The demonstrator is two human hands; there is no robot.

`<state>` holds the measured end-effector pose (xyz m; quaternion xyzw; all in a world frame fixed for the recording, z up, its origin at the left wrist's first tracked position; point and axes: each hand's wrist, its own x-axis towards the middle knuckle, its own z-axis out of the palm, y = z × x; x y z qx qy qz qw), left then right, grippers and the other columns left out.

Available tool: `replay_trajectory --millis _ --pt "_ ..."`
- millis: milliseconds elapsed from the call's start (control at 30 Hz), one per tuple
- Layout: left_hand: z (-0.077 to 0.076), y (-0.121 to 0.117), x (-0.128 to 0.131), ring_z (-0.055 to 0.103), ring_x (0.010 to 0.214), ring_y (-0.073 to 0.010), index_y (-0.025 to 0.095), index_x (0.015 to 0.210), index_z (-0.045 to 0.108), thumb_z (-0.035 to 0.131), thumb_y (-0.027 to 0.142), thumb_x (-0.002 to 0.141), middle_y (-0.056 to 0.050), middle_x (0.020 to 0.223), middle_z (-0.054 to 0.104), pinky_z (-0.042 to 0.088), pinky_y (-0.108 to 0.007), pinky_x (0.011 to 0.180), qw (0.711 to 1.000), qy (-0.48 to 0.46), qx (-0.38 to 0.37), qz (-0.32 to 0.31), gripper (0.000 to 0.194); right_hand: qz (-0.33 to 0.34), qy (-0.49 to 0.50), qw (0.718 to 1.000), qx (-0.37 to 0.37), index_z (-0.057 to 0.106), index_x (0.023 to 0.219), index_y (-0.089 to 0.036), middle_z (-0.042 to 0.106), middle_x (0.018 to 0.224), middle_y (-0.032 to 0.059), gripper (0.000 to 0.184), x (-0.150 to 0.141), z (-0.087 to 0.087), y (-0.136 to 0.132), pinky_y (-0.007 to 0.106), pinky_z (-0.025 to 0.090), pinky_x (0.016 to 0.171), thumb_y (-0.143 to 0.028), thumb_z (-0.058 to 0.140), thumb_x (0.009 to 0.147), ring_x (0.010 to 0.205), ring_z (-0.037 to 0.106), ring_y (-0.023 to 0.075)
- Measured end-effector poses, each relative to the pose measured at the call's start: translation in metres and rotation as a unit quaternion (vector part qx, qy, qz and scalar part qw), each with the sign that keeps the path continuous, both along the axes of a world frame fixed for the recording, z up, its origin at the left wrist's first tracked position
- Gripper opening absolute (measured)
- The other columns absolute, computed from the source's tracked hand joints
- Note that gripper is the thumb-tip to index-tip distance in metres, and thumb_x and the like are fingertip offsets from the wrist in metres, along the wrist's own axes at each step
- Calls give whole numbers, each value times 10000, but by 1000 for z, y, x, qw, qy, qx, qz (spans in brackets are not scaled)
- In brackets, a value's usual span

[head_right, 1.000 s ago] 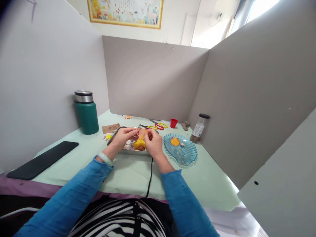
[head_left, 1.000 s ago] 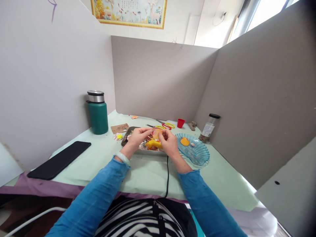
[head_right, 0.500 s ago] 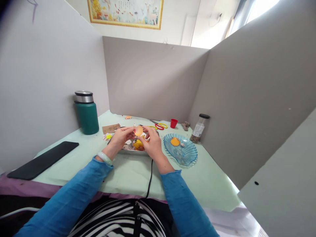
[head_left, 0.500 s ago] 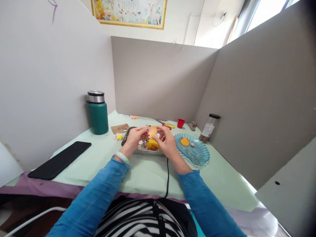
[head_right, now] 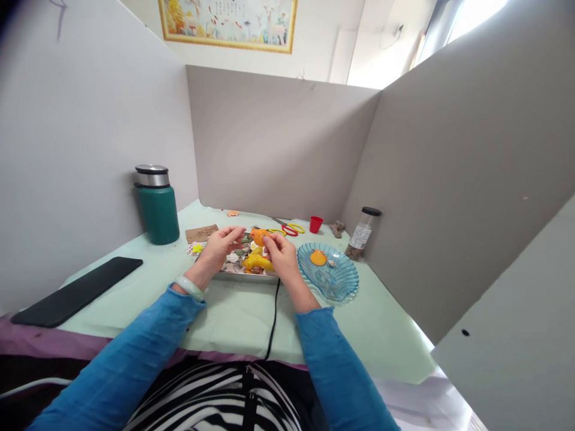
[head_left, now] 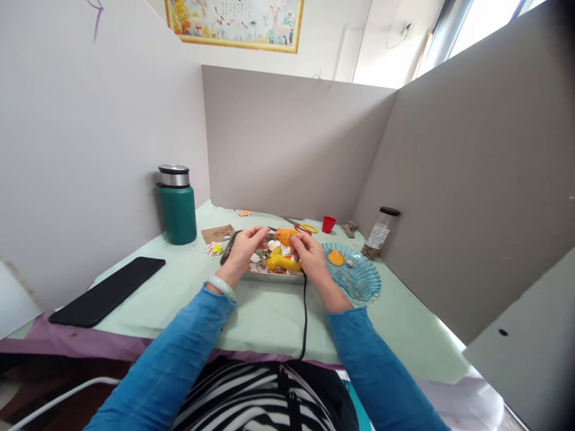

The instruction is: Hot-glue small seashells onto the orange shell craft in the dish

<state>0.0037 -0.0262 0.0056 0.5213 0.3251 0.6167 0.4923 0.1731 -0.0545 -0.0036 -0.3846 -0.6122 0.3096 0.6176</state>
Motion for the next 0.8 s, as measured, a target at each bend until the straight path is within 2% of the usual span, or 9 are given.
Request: replay_trajectory --millis 67,167,267,400,633,800 --pt "2 -2 1 616 843 -167 130 878 720 790 493 655 -76 887 687 506 -271 707 999 5 8 -54 432 35 29 999 -28 548 706 -213 528 575 -43 322 0 2 -1 244 340 467 -509 646 789 457 409 96" --pt "4 -6 3 613 840 -176 119 827 727 777 493 671 -88 878 691 505 -296 741 994 12 2 -105 409 63 59 995 -52 542 688 -207 531 579 -44 342 1 4 -3 233 317 455 -509 685 757 452 402 83" --pt "4 -7 3 608 806 -163 121 806 737 800 460 656 -82 864 697 494 -301 764 994 18 4 -111 376 74 61 993 -64 553 690 -203 527 577 -45 347 2 3 -3 229 301 447 -515 695 747 449 400 79" --pt "2 -6 1 593 749 -142 127 869 764 819 421 648 -82 859 712 476 -294 756 992 36 5 -118 372 57 40 995 -67 592 717 -202 542 578 -37 344 2 2 -1 238 313 451 -531 687 740 453 415 91" --pt "1 -5 -1 606 767 -155 133 901 779 834 395 634 -97 883 726 473 -304 765 988 32 -4 -152 379 38 27 997 -56 602 725 -207 531 566 -38 352 2 2 -1 252 329 463 -552 672 736 458 411 103" --pt "-1 -3 -2 595 735 -150 137 841 781 841 390 614 -83 828 725 460 -297 741 992 47 5 -119 345 35 14 998 -50 593 739 -207 527 571 -40 350 2 1 -1 254 333 472 -550 657 749 460 411 103"
